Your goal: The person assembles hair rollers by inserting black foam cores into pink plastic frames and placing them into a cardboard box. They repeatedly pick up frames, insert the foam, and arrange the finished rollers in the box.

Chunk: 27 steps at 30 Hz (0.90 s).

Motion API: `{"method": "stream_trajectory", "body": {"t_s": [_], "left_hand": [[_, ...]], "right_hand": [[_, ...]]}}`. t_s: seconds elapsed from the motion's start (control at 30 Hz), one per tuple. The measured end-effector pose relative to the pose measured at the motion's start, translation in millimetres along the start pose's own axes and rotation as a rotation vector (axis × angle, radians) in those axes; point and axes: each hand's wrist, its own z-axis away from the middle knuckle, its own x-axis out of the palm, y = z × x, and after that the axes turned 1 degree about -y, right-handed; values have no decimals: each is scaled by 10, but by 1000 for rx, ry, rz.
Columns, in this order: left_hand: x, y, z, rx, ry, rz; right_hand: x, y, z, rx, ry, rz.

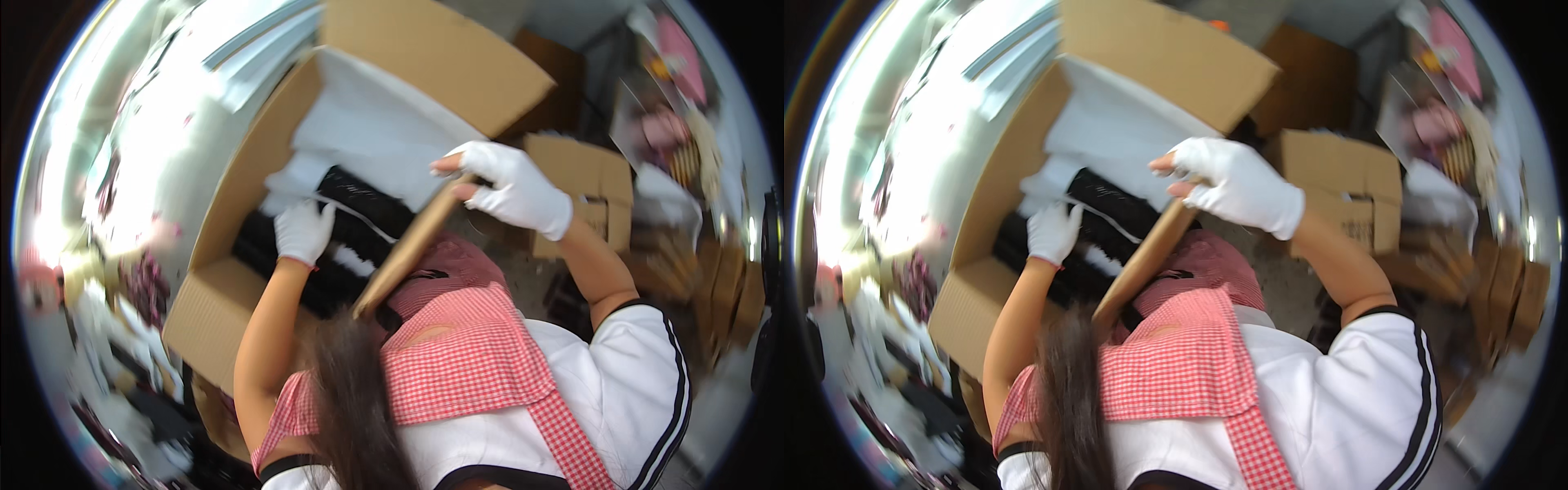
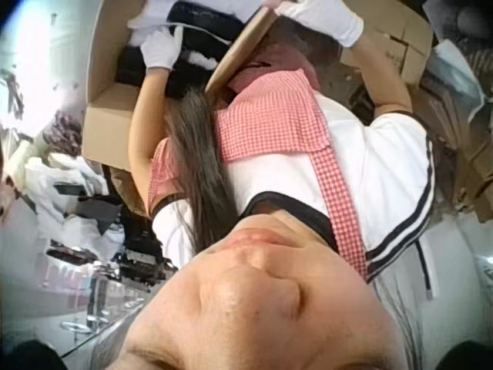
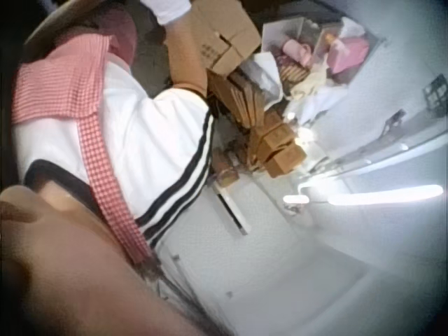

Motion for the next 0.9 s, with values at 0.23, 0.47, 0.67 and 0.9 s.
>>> {"method": "stream_trajectory", "body": {"t_s": [0.23, 0.47, 0.67, 0.9], "left_hand": [[305, -167, -197, 129, 80, -62], [-11, -60, -258, 27, -110, 394], [-898, 664, 431, 215, 177, 519], [-907, 2607, 1704, 776, 413, 118]], "right_hand": [[920, 60, 1499, 328, 203, -81], [1814, -55, 3457, 809, 416, -63], [2874, 21, 5419, 1381, 512, -283], [3973, 311, 7443, 1840, 580, -590]]}}
